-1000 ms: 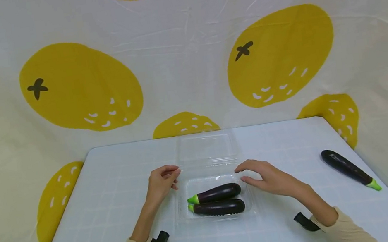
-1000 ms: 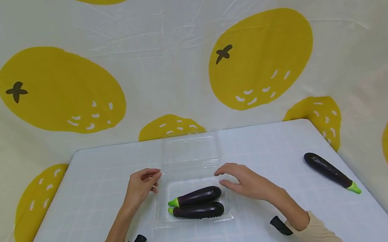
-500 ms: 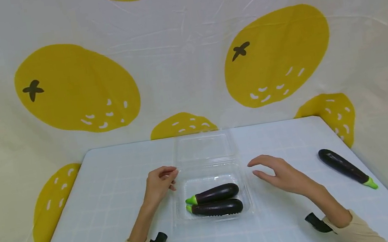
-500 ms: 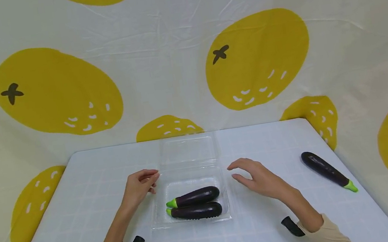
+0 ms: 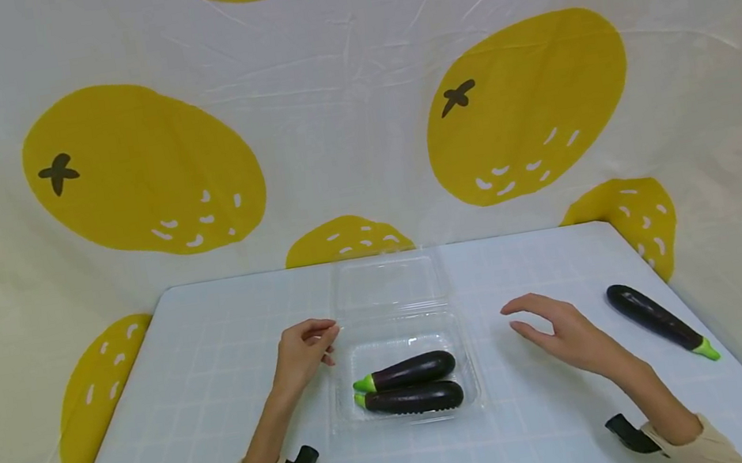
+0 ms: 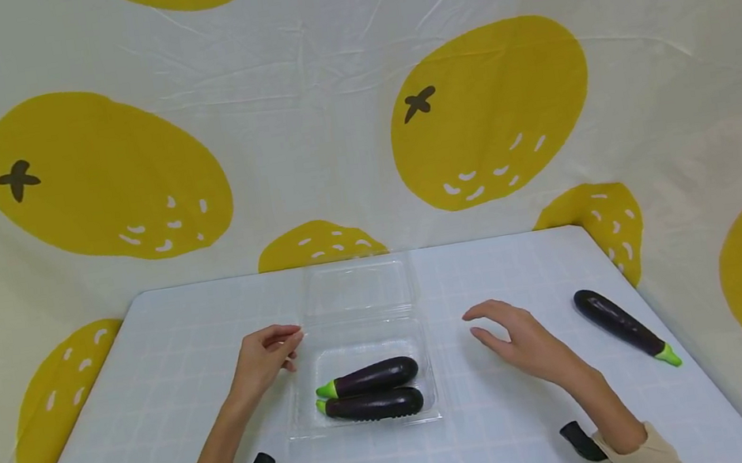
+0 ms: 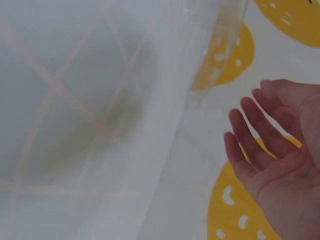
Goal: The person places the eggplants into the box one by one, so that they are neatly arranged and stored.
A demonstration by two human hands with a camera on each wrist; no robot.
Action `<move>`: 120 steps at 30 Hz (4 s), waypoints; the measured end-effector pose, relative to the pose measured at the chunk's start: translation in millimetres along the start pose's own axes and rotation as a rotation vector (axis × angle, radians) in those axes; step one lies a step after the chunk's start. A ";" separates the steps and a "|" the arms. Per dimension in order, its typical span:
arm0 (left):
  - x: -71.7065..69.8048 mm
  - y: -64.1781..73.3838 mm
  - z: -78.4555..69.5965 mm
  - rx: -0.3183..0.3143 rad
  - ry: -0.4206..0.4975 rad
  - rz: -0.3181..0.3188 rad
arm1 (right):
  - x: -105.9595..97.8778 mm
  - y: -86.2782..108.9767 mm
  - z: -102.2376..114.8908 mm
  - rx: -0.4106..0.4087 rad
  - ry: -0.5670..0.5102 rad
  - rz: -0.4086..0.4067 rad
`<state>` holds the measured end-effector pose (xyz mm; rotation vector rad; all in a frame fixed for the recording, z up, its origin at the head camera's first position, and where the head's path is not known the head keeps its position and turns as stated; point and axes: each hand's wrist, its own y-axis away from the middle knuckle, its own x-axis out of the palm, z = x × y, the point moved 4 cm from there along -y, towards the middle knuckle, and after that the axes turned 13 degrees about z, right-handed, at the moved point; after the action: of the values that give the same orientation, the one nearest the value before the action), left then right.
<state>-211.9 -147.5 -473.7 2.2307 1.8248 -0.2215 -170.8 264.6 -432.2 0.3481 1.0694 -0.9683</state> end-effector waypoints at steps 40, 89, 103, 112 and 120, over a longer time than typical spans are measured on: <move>1.5 0.1 -0.6 -0.035 -0.005 -0.003 | -38.7 89.8 -77.9 0.300 0.015 -0.261; 1.4 0.2 1.4 -0.033 0.001 -0.004 | -52.1 117.2 -132.9 0.463 0.096 0.043; 1.4 0.2 1.4 -0.030 -0.007 -0.007 | -55.6 112.1 -126.9 0.391 0.104 0.080; 0.3 -0.4 0.3 0.002 0.008 -0.004 | -57.6 107.6 -118.5 0.351 0.179 0.130; -0.5 -2.1 1.3 0.041 0.033 0.008 | -54.4 101.3 -119.8 0.369 0.236 0.248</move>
<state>-213.9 -148.0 -475.0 2.2815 1.8442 -0.2235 -165.9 427.8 -462.4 0.8952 1.0266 -0.9126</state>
